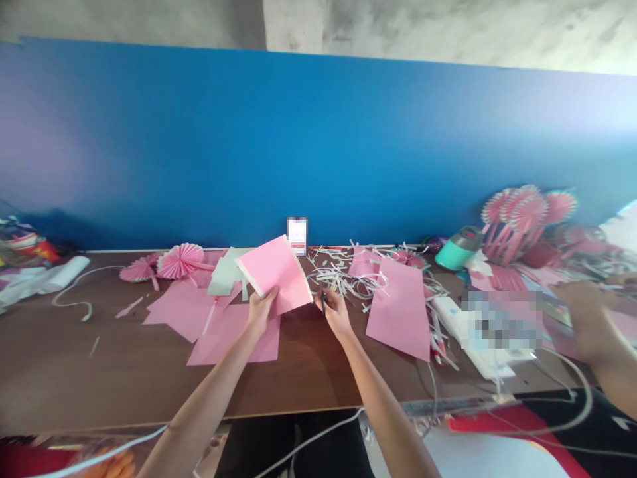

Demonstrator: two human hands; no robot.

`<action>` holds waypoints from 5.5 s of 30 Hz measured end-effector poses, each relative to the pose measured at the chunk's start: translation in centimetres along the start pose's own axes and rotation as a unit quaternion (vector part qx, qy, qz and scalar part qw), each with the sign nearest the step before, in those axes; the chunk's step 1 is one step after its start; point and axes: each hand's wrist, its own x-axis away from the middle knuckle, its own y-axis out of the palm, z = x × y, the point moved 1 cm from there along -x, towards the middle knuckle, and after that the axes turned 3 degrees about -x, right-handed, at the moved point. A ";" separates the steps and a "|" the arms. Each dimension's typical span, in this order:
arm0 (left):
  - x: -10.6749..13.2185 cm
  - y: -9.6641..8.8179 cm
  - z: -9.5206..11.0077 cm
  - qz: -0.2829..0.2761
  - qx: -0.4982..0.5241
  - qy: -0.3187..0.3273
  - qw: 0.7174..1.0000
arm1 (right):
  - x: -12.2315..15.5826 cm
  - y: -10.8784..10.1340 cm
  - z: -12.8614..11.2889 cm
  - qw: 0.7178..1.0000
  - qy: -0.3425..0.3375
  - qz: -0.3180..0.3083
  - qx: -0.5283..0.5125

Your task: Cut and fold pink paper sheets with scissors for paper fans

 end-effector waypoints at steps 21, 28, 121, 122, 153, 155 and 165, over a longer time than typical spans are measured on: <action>0.6 0.2 0.8 -0.017 -0.041 0.004 0.999 | 0.2 0.0 0.3 0.995 0.021 -0.095 -0.001; 0.6 0.3 0.6 -0.020 -0.023 0.012 0.999 | 0.5 0.3 -0.3 0.995 0.014 -0.097 0.033; 1.1 -0.1 2.1 0.004 -0.111 0.066 0.992 | 0.5 0.4 0.5 0.994 0.015 -0.104 -0.002; 1.2 -0.1 2.2 0.004 -0.103 0.061 0.993 | 0.5 0.4 0.4 0.994 0.014 -0.106 -0.003; 1.1 -0.3 2.0 -0.049 -0.072 0.033 0.996 | 0.2 0.1 0.5 0.996 -0.015 0.066 0.058; 1.1 -0.3 2.0 -0.055 -0.074 0.026 0.995 | 0.1 0.0 0.3 0.998 0.005 0.060 0.025; 1.1 -0.2 2.0 -0.064 -0.077 0.034 0.994 | 0.1 0.6 -0.7 0.998 0.010 -0.060 -0.024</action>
